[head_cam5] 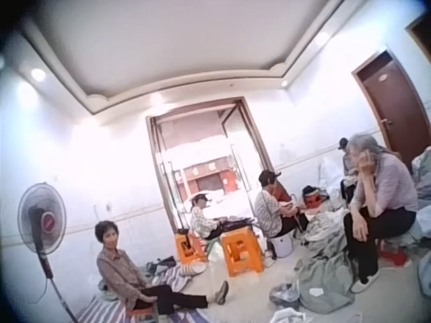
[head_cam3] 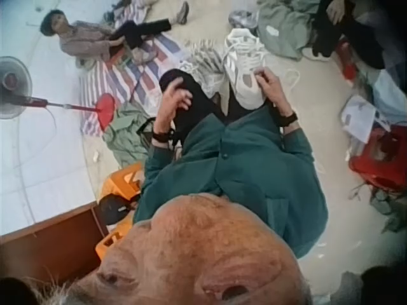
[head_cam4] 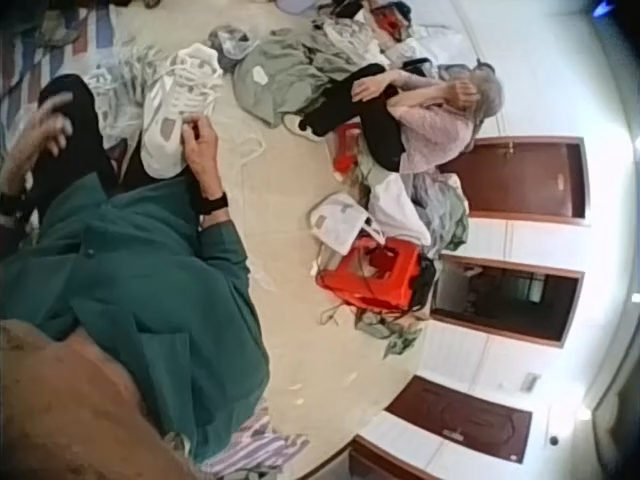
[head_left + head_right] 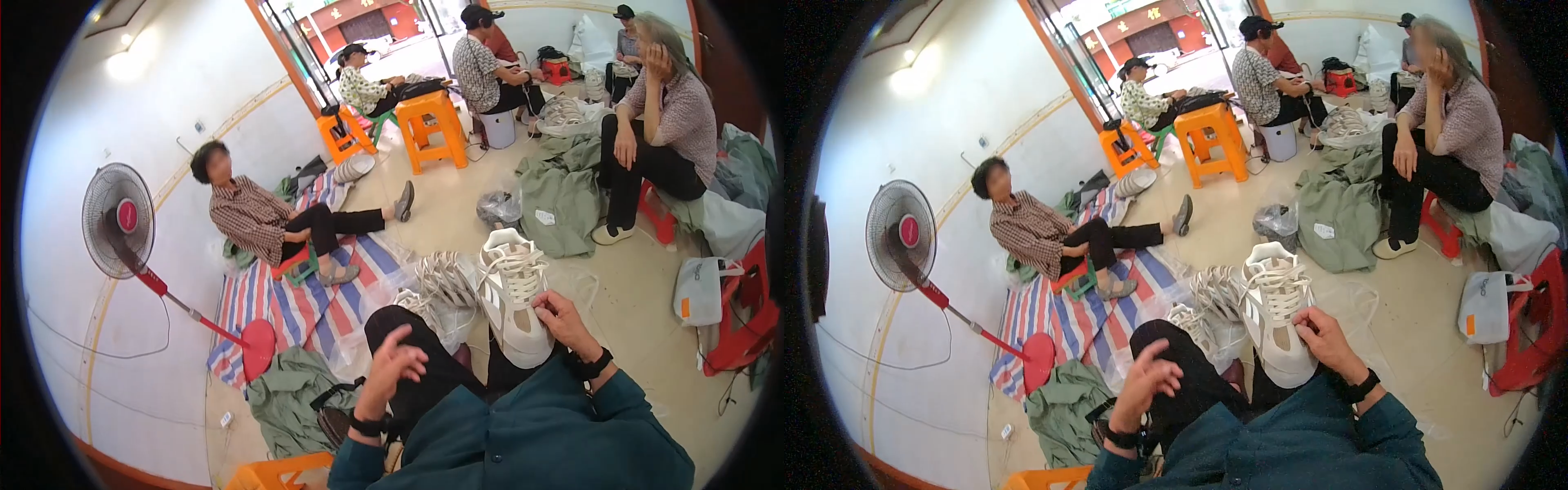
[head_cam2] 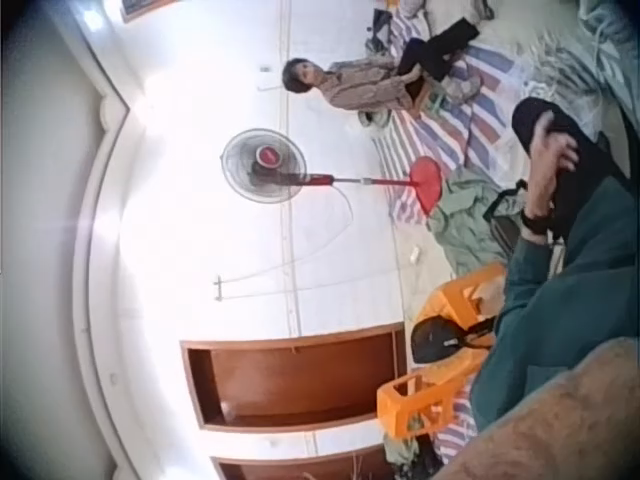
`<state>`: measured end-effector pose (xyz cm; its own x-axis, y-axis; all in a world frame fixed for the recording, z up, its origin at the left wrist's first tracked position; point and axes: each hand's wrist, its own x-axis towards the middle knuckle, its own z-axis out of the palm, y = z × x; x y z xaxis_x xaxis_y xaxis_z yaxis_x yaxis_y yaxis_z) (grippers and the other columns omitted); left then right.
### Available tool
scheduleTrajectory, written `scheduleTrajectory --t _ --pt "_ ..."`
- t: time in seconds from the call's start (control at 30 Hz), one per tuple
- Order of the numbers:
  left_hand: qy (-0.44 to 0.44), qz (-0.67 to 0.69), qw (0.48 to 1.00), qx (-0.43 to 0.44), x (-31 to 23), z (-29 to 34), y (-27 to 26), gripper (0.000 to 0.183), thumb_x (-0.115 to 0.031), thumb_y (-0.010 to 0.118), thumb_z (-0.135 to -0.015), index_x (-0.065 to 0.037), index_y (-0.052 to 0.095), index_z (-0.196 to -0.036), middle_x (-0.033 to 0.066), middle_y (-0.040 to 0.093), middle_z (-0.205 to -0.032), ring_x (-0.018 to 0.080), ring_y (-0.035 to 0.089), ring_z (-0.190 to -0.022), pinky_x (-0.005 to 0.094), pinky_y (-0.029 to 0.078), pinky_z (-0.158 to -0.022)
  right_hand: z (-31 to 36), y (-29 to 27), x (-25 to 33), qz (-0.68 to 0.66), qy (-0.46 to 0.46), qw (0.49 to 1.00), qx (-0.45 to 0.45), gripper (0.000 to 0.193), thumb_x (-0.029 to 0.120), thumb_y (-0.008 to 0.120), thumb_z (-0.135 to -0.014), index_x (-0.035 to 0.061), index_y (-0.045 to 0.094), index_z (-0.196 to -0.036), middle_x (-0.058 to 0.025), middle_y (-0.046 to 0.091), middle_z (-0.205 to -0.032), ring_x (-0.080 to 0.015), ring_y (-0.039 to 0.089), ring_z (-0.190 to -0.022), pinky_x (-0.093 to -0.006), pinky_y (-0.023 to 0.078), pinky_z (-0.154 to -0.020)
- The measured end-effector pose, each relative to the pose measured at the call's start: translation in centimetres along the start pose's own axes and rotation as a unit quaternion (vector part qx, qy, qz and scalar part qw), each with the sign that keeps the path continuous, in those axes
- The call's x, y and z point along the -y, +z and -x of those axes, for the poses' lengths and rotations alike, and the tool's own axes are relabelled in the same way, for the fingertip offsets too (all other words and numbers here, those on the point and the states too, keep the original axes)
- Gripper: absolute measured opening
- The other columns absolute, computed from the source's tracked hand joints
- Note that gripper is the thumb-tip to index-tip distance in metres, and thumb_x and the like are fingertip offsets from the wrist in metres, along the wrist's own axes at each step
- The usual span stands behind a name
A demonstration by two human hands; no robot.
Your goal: The recorder is lacing a white sneaker and then inspecting it while talking to colleagues.
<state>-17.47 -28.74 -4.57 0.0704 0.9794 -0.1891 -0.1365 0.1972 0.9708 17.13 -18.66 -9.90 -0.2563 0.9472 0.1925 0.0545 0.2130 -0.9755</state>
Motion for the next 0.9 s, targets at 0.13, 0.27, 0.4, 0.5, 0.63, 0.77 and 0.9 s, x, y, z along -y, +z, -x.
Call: scheduleTrajectory --t 0.13,0.27,0.4,0.5,0.63,0.77,0.9 --pt "-0.061 0.009 0.998 0.006 4.2 3.0 -0.2 0.051 -0.011 0.056 -0.088 0.001 0.036 -0.134 0.0142 0.063 -0.091 0.0174 0.063 -0.072 0.0255 0.054 -0.059 0.2 -0.1 -0.5 0.009 -0.012 1.000 -0.003 0.009 0.003 0.056 -0.086 0.0026 0.058 -0.094 0.0019 0.054 -0.077 -0.0067 0.048 -0.069 -0.0221 0.042 -0.062" --pt "-0.119 0.006 0.993 0.002 8.0 4.7 -0.5 0.045 -0.011 0.056 -0.089 0.003 0.042 -0.130 0.0137 0.063 -0.092 0.0166 0.063 -0.073 0.0245 0.053 -0.059 0.2 0.1 0.4 0.020 -0.008 1.000 -0.005 0.009 0.003 0.056 -0.085 0.0026 0.058 -0.095 0.0014 0.056 -0.078 -0.0067 0.049 -0.069 -0.0223 0.043 -0.062" --pt "-0.104 0.027 0.994 -0.008 8.8 4.9 -1.3 0.039 -0.008 0.052 -0.090 0.002 0.044 -0.127 0.0136 0.064 -0.090 0.0162 0.063 -0.068 0.0236 0.052 -0.056 0.2 0.2 0.5 0.034 -0.011 0.999 -0.007 0.009 0.004 0.056 -0.085 0.0028 0.058 -0.095 0.0015 0.056 -0.078 -0.0066 0.049 -0.069 -0.0224 0.042 -0.062" --pt "-0.076 0.103 0.992 0.018 9.3 4.7 -2.3 0.037 -0.008 0.051 -0.091 0.003 0.045 -0.126 0.0148 0.063 -0.088 0.0168 0.063 -0.066 0.0241 0.052 -0.054 0.0 0.2 0.2 0.030 -0.015 0.999 -0.008 0.009 0.005 0.056 -0.086 0.0028 0.058 -0.094 0.0016 0.056 -0.078 -0.0065 0.049 -0.069 -0.0224 0.042 -0.061" --pt "-0.066 0.150 0.986 0.022 9.6 4.6 -2.6 0.036 -0.008 0.051 -0.092 0.003 0.045 -0.126 0.0157 0.063 -0.086 0.0173 0.063 -0.065 0.0255 0.052 -0.053 0.0 0.3 0.4 0.031 -0.014 0.999 -0.008 0.009 0.005 0.056 -0.086 0.0029 0.058 -0.095 0.0014 0.055 -0.077 -0.0066 0.048 -0.069 -0.0227 0.042 -0.062" --pt "-0.066 0.159 0.985 0.027 9.9 4.4 -2.9 0.035 -0.007 0.050 -0.092 0.003 0.046 -0.126 0.0159 0.063 -0.086 0.0179 0.063 -0.064 0.0263 0.053 -0.054 0.0 0.1 0.4 0.059 -0.022 0.998 -0.007 0.010 0.005 0.056 -0.086 0.0029 0.058 -0.095 0.0010 0.055 -0.078 -0.0069 0.048 -0.069 -0.0232 0.043 -0.062" --pt "-0.071 0.170 0.982 0.030 10.1 4.4 -3.1 0.035 -0.006 0.050 -0.092 0.003 0.046 -0.126 0.0165 0.063 -0.086 0.0186 0.064 -0.064 0.0268 0.053 -0.053 0.3 -0.1 0.4 0.058 -0.012 0.998 -0.005 0.011 0.006 0.057 -0.085 0.0027 0.058 -0.096 0.0006 0.056 -0.078 -0.0078 0.049 -0.069 -0.0235 0.043 -0.062"
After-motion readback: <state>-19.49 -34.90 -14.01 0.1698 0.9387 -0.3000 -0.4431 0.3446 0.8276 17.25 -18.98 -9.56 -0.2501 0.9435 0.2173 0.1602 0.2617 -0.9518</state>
